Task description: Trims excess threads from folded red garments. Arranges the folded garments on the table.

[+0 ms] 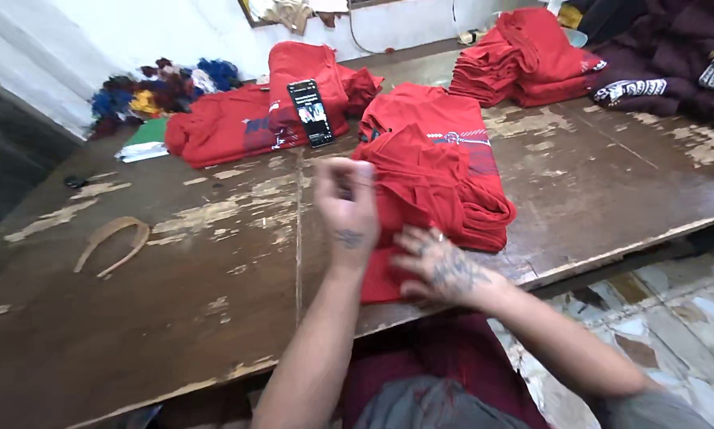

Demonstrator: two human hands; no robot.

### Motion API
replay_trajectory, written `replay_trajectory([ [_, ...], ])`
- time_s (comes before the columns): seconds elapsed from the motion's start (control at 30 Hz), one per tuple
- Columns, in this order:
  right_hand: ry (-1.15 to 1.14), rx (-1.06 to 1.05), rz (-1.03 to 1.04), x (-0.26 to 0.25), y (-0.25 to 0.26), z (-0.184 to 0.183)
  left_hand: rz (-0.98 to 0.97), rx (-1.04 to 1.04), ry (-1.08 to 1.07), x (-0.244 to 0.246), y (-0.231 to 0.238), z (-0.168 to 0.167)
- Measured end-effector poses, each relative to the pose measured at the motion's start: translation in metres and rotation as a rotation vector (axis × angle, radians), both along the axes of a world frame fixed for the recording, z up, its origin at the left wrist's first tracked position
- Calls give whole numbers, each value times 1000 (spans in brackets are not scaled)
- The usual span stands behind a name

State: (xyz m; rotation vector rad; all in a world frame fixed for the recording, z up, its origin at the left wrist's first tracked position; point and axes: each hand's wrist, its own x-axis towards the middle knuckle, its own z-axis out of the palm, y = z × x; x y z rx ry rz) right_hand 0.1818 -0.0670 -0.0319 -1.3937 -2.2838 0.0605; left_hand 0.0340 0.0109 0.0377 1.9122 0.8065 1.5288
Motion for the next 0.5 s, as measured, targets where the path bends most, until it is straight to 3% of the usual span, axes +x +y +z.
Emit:
replay_trajectory([
  [0.1, -76, 24, -242, 23, 65, 13, -223, 91, 581, -3, -18, -25],
  [0.23, -169, -185, -375, 31, 128, -1, -517, -356, 1170, -30, -9, -52],
  [0.33, -110, -160, -357, 34, 131, -8, -552, -362, 1161, -37, -11, -59],
  [0.5, 315, 290, -276, 51, 59, -7, -478, -349, 980, -46, -17, -65],
])
